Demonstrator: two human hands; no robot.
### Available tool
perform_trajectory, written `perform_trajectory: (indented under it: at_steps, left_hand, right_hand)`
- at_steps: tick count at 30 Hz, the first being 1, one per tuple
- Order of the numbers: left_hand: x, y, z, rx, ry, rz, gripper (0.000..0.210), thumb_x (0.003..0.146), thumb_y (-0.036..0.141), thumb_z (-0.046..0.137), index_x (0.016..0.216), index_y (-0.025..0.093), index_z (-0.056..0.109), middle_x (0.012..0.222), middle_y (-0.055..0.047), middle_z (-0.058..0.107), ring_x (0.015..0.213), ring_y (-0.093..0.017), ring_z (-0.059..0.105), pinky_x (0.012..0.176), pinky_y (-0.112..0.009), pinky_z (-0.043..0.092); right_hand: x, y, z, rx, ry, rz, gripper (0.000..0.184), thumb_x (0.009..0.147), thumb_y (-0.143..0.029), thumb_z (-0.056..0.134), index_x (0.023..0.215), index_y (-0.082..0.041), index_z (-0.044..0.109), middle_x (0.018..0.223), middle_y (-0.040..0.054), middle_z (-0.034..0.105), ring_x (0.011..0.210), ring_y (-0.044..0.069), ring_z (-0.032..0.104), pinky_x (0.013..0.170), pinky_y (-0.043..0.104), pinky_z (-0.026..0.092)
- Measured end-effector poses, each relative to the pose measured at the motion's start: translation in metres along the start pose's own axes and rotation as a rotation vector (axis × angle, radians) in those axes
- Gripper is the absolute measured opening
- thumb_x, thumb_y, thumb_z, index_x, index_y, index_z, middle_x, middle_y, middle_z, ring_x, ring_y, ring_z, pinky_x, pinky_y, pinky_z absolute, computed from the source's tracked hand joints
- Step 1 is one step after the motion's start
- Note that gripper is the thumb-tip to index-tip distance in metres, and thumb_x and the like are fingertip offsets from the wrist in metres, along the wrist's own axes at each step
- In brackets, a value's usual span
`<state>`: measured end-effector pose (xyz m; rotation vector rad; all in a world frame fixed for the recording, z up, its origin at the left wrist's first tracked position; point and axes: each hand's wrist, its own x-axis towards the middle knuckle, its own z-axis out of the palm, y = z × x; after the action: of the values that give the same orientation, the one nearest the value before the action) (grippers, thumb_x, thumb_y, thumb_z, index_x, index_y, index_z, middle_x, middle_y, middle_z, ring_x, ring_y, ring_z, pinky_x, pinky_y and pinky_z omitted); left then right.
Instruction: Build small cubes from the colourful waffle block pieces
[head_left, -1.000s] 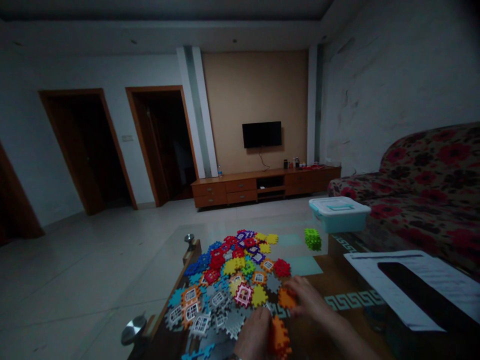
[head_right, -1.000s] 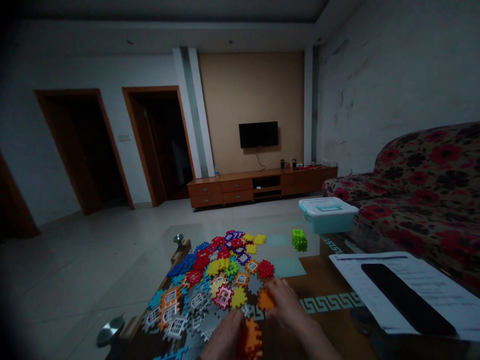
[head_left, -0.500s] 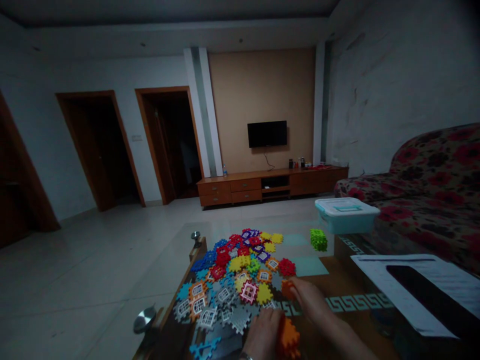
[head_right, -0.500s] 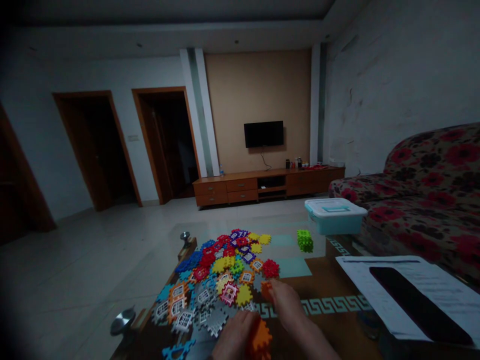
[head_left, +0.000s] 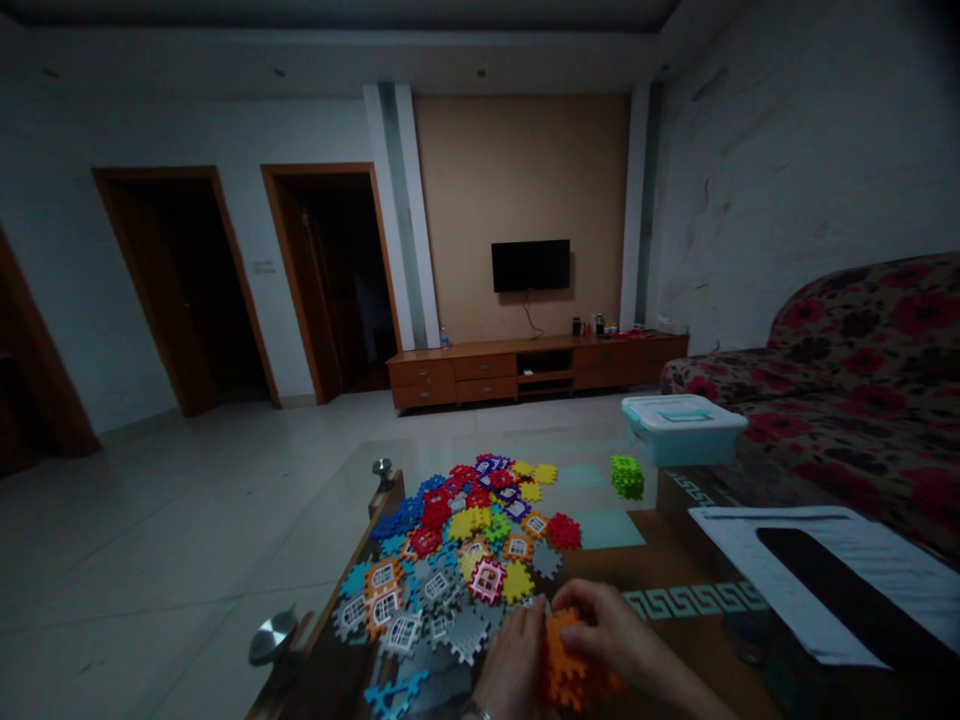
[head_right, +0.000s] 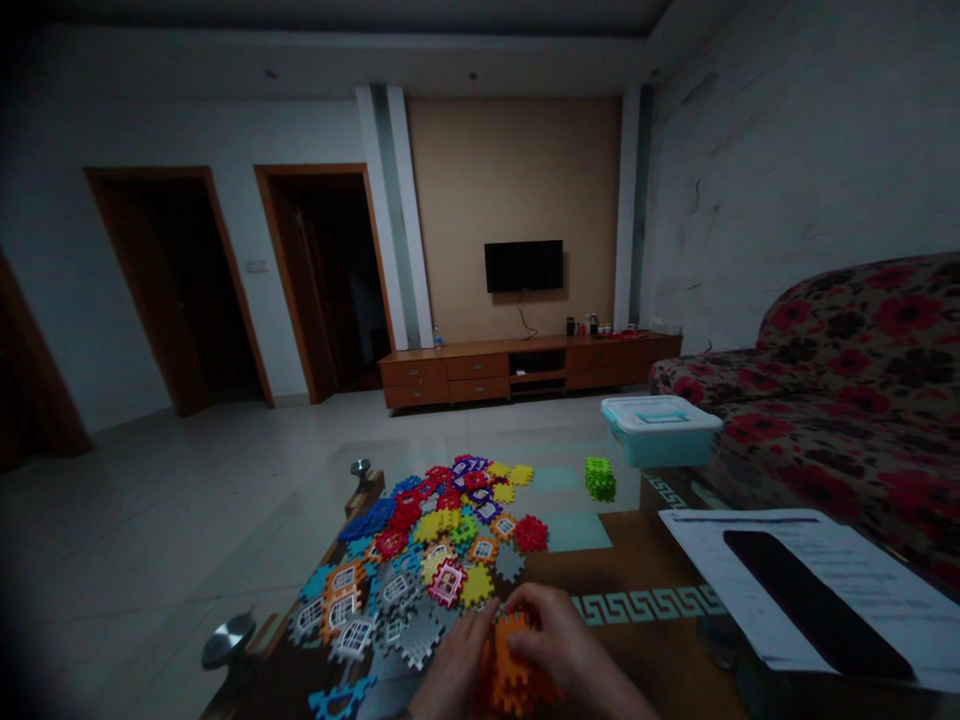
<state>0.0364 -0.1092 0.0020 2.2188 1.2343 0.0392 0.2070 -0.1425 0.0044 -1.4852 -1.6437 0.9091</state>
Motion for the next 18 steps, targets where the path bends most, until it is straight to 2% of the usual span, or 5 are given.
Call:
perform_trajectory:
  at_steps: [4,8,11,14,18]
  left_hand:
    - [-0.002,0.002,0.002,0.048,0.005,-0.003,0.107,0.048,0.008,0.067,0.145,0.009,0.023,0.148,-0.016,0.035,0.136,-0.03,0.029,0.113,-0.038,0.022]
    - [-0.002,0.0,0.005,0.071,0.015,-0.001,0.101,0.051,0.008,0.063,0.144,0.01,0.024,0.145,-0.015,0.038,0.133,-0.03,0.032,0.112,-0.038,0.023]
    - [0.0,-0.001,0.007,0.064,0.02,-0.027,0.103,0.048,0.007,0.065,0.144,0.013,0.027,0.144,-0.014,0.04,0.131,-0.03,0.034,0.11,-0.038,0.025]
    - [0.0,0.0,0.007,0.047,0.024,-0.036,0.105,0.048,0.006,0.066,0.144,0.015,0.026,0.144,-0.013,0.039,0.131,-0.029,0.033,0.11,-0.037,0.024]
    - [-0.004,0.005,0.001,-0.013,0.014,-0.05,0.107,0.047,0.007,0.067,0.145,0.014,0.024,0.147,-0.012,0.036,0.134,-0.028,0.029,0.112,-0.034,0.02]
  right_hand:
    - [0.002,0.008,0.011,-0.205,0.066,-0.044,0.03,0.059,-0.014,0.056,0.088,-0.018,0.065,0.092,0.0058,0.061,0.091,0.024,0.056,0.08,0.032,0.042]
    - [-0.001,0.003,0.001,-0.205,0.071,-0.094,0.033,0.064,-0.016,0.059,0.096,-0.018,0.065,0.104,0.0082,0.059,0.105,0.025,0.052,0.092,0.033,0.04]
    - [-0.005,0.008,-0.016,-0.22,-0.037,-0.091,0.059,0.059,-0.02,0.071,0.116,-0.018,0.06,0.119,0.0092,0.056,0.113,0.026,0.048,0.1,0.034,0.036]
    - [-0.008,0.027,-0.023,-0.341,-0.18,-0.012,0.097,0.039,-0.019,0.083,0.131,-0.022,0.051,0.132,0.0095,0.048,0.122,0.031,0.041,0.108,0.039,0.028]
    - [-0.008,0.044,-0.015,-0.423,-0.22,0.088,0.109,0.034,-0.012,0.082,0.136,-0.021,0.046,0.137,0.0122,0.043,0.127,0.034,0.035,0.11,0.039,0.024]
